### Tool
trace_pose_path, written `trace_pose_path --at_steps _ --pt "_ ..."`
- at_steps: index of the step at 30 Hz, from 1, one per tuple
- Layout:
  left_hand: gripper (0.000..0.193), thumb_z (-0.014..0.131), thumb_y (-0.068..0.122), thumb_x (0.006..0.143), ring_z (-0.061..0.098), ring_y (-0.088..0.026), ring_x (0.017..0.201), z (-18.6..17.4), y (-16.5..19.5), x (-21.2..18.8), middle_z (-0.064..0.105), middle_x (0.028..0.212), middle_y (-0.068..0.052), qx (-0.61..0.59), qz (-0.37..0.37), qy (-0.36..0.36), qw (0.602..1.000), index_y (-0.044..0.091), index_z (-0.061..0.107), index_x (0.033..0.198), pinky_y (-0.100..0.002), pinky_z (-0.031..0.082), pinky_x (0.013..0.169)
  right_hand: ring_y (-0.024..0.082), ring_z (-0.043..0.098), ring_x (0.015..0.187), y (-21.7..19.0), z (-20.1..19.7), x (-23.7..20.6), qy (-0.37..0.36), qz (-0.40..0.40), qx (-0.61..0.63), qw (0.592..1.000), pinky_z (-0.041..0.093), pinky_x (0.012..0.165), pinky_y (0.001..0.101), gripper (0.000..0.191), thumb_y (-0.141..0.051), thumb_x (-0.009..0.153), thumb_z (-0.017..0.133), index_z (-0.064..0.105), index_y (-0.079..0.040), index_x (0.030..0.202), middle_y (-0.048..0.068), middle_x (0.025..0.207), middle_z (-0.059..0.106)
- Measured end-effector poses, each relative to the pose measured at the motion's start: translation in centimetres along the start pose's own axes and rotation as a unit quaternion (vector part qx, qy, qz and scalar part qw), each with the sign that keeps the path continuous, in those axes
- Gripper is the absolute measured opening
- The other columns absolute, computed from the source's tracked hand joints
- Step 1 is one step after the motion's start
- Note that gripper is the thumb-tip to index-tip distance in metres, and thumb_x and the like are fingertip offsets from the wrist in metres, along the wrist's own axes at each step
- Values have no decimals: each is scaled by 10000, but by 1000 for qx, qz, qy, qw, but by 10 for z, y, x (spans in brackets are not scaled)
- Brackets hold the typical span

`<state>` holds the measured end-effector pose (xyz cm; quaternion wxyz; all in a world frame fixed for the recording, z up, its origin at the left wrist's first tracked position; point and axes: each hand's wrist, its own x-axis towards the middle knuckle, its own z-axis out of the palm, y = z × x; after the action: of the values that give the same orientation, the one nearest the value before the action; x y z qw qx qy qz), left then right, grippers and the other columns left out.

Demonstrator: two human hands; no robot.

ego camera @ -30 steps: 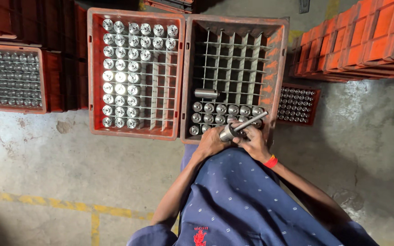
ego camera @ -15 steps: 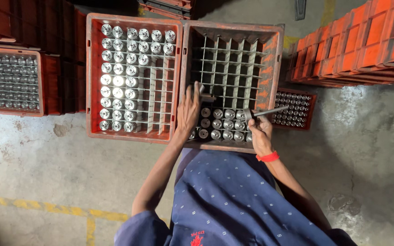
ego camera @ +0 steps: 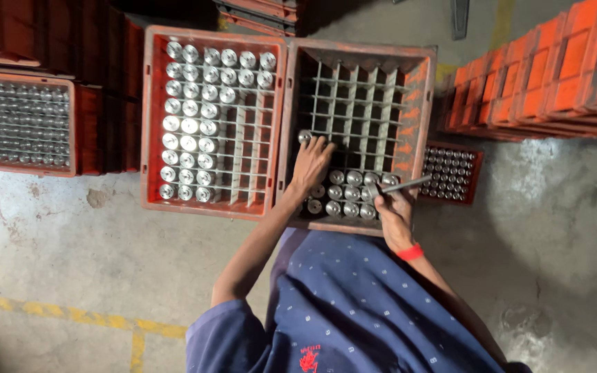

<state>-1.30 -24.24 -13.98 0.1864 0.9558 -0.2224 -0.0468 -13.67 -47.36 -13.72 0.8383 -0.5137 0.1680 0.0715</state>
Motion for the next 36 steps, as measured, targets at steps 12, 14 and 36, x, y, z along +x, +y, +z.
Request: trace_pose_path --at_steps 12,14,36 --pt "622 837 339 796 426 -432 1306 -100 -170 1 479 1401 -292 62 -265 240 932 72 646 1325 -564 373 1048 281 566 1187 -26 -2 -5 -167 143 405 887 503 1004 361 316 -249 1064 716 573 -76 1285 142 1285 573" --pt "589 843 416 765 380 -459 1326 -108 -177 11 438 1428 -305 104 -263 243 928 129 699 1257 -604 326 1038 296 581 1165 -25 3 -2 -177 135 372 901 509 990 388 279 -272 1093 688 573 -63 1237 161 1280 578" --pt "383 800 125 725 721 -233 799 -36 52 -72 750 890 -122 -457 -223 53 859 14 697 1077 -374 560 723 170 530 1271 -44 75 0 -110 -44 -46 992 407 1069 305 370 -112 1015 619 518 -20 1358 141 1482 584"
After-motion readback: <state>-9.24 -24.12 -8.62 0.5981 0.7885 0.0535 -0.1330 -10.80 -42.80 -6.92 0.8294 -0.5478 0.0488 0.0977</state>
